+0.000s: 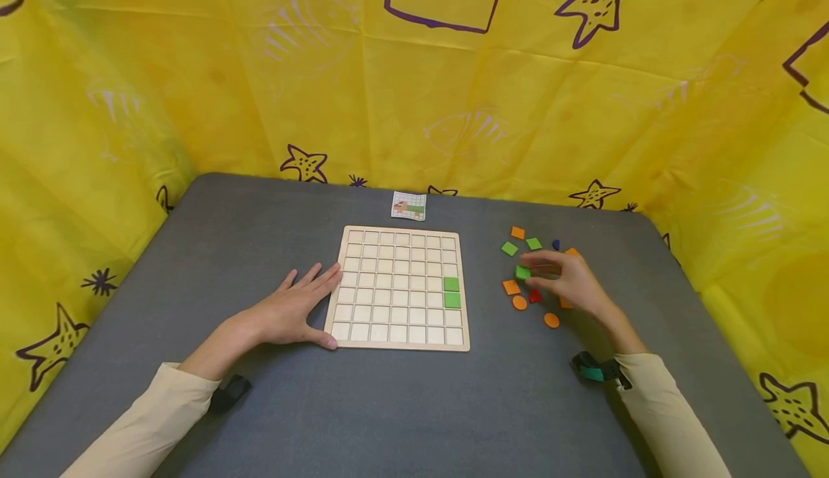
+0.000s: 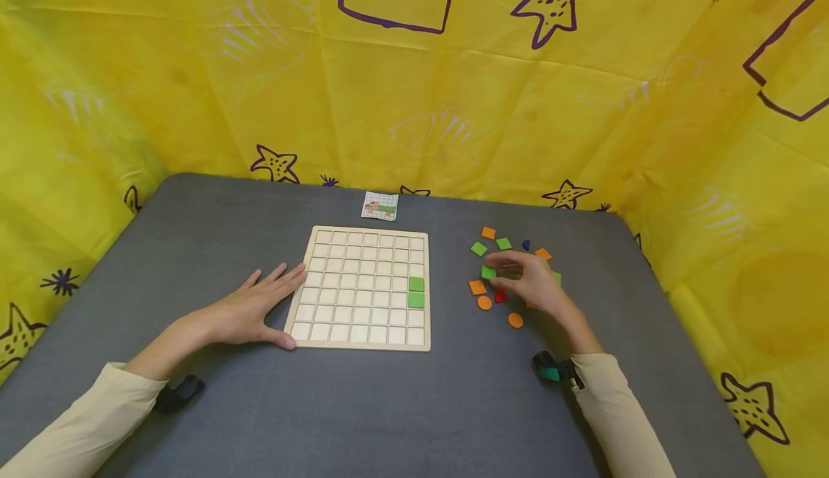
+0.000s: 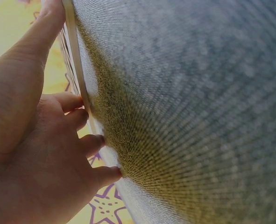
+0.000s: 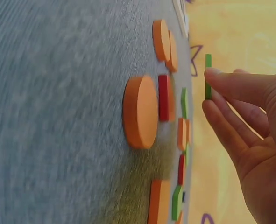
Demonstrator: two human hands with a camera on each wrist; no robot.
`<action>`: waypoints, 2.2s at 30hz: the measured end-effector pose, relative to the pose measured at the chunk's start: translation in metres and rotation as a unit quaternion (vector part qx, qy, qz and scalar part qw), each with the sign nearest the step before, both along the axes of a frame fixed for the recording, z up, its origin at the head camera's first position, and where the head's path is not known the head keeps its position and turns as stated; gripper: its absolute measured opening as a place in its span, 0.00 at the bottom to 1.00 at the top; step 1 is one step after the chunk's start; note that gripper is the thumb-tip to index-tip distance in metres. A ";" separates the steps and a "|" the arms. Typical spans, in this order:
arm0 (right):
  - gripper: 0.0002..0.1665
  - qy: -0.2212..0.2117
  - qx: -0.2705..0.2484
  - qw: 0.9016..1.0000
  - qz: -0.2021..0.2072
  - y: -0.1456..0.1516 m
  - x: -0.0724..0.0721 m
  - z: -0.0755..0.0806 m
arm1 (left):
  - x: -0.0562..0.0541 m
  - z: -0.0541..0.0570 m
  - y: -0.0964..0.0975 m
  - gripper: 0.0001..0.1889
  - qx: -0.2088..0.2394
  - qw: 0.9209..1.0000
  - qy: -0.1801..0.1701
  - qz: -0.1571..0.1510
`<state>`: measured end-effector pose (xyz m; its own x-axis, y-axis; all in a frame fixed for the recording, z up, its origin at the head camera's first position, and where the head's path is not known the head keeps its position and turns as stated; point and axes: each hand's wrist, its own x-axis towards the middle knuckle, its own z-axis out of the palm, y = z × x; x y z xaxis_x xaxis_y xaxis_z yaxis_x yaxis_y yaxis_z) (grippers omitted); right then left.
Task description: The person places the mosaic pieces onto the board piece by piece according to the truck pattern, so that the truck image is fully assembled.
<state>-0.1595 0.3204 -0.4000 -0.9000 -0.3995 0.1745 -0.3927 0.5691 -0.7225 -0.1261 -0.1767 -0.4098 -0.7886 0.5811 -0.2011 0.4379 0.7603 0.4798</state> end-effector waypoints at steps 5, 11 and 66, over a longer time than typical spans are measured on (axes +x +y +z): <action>0.25 0.002 -0.005 1.000 0.003 -0.011 -0.001 0.001 | 0.000 -0.001 0.000 0.64 0.001 1.000 0.001 -0.001; 0.24 0.001 -0.001 1.000 0.007 -0.023 -0.002 0.003 | 0.000 0.000 0.000 0.63 -0.001 1.000 0.001 -0.001; 0.20 0.015 0.034 0.989 0.146 -0.130 -0.018 -0.009 | 0.000 -0.001 -0.001 0.64 0.006 1.000 -0.002 0.000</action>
